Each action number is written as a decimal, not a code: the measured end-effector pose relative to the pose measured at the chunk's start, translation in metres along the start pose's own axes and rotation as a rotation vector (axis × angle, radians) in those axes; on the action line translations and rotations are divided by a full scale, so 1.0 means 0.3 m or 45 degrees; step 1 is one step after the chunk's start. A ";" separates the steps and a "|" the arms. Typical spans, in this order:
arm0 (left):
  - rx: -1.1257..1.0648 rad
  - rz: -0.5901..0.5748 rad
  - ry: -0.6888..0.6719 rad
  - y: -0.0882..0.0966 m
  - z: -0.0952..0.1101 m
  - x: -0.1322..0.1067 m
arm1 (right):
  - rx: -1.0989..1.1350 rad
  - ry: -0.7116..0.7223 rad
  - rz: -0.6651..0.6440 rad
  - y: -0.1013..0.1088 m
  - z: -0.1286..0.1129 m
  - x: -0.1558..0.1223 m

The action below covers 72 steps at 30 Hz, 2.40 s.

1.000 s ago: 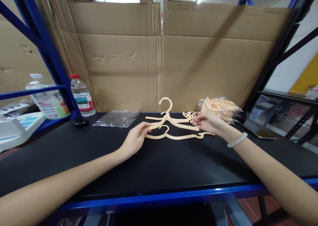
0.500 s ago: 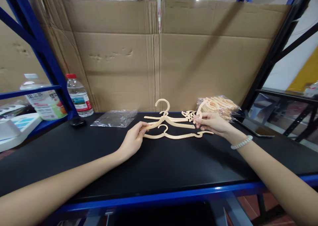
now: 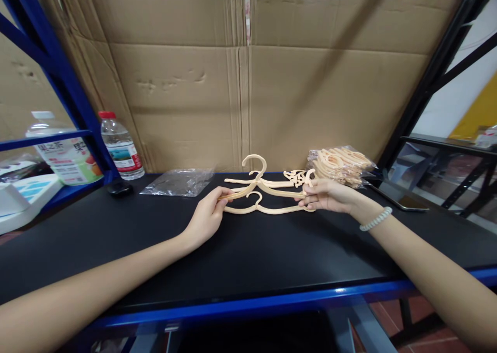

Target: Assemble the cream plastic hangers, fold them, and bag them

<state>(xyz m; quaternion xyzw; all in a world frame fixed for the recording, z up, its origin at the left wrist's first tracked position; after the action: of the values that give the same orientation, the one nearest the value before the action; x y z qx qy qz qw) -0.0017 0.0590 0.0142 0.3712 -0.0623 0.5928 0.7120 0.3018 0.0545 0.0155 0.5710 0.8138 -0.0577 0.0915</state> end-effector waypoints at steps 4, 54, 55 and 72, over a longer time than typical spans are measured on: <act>0.026 0.004 -0.016 0.001 0.006 -0.002 | -0.049 0.038 -0.038 -0.006 0.001 0.004; 1.052 -0.834 -0.464 0.023 0.061 -0.010 | -1.393 0.203 -0.061 0.166 -0.026 -0.016; 1.044 -0.826 -0.500 0.019 0.062 -0.011 | -1.395 0.201 -0.067 0.167 -0.023 -0.014; 0.732 -0.719 -0.436 0.024 0.011 0.015 | -1.584 0.417 0.090 0.177 -0.022 0.009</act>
<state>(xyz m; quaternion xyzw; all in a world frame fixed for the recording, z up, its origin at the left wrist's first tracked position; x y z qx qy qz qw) -0.0056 0.0608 0.0222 0.6495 0.0921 0.2981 0.6935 0.3504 0.0763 0.0218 0.4393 0.6792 0.5159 0.2820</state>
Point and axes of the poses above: each hand's wrist, its own x-axis towards the middle knuckle, its own y-axis out of the back of the hand, z = x × y, the point moved 4 cm from there along x, towards the middle knuckle, and after that the axes turned 10 degrees about -x, right-handed, at the moved point
